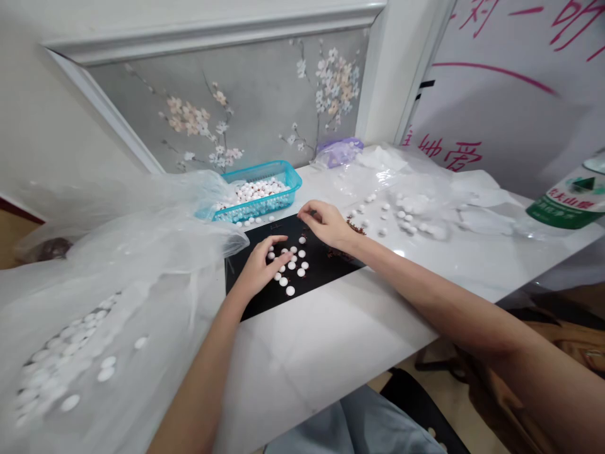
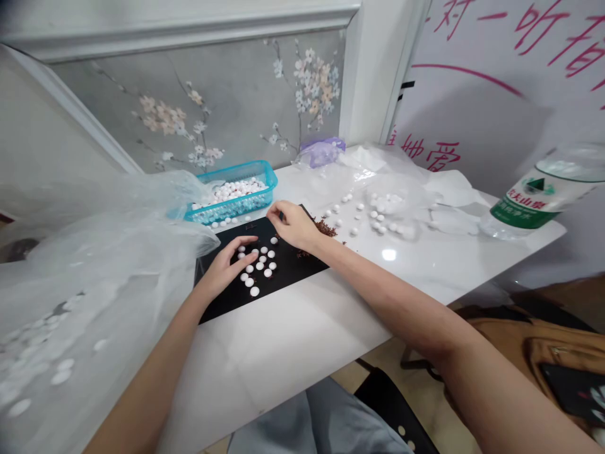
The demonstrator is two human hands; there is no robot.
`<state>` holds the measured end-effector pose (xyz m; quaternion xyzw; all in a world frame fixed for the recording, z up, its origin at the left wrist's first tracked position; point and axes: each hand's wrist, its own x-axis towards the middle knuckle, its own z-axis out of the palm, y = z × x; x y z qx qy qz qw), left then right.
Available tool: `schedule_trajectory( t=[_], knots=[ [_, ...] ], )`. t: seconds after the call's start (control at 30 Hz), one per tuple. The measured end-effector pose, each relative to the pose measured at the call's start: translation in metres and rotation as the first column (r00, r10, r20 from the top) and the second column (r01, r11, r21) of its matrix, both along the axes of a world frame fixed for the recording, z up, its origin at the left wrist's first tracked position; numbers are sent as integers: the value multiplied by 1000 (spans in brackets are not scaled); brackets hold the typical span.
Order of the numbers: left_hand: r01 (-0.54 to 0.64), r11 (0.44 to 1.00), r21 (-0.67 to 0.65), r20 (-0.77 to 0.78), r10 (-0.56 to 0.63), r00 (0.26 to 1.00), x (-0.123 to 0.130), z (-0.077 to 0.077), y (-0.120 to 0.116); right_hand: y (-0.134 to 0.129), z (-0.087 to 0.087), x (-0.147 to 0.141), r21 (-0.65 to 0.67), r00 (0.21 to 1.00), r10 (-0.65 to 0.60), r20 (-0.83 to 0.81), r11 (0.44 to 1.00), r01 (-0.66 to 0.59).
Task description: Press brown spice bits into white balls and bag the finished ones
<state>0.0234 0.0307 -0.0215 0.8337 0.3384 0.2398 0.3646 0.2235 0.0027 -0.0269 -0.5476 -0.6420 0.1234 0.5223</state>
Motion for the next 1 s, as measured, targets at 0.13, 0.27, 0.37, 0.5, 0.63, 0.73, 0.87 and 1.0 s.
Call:
schedule_trajectory(
  t=[0.13,0.27,0.37,0.5,0.63,0.73,0.87,1.0],
  knots=[
    [125,977,176,-193,-90,977,9,-1,-16,1,1,2,-18,998,-50,-38,999,50],
    [182,932,314,-351,-64,934,18,-3,-24,1,2,2,-7,998,-47,-35,999,47],
    [164,909,383,-375,-9,927,25,-2,-22,0,4,3,18,997,-62,-35,998,63],
    [168,903,394,-321,-36,946,32,-2,-15,0,5,5,26,996,-94,-4,995,94],
    [186,921,342,-230,-110,967,28,-4,-13,-1,8,7,30,994,-110,14,994,109],
    [227,922,313,-195,-172,966,20,-2,-17,-2,8,8,23,992,-123,21,992,123],
    [313,898,311,-257,-238,937,14,3,-24,-2,8,8,29,991,-129,41,991,128],
    [322,862,392,-361,-177,915,16,4,-30,-1,8,9,36,986,-148,73,989,145]
  ],
)
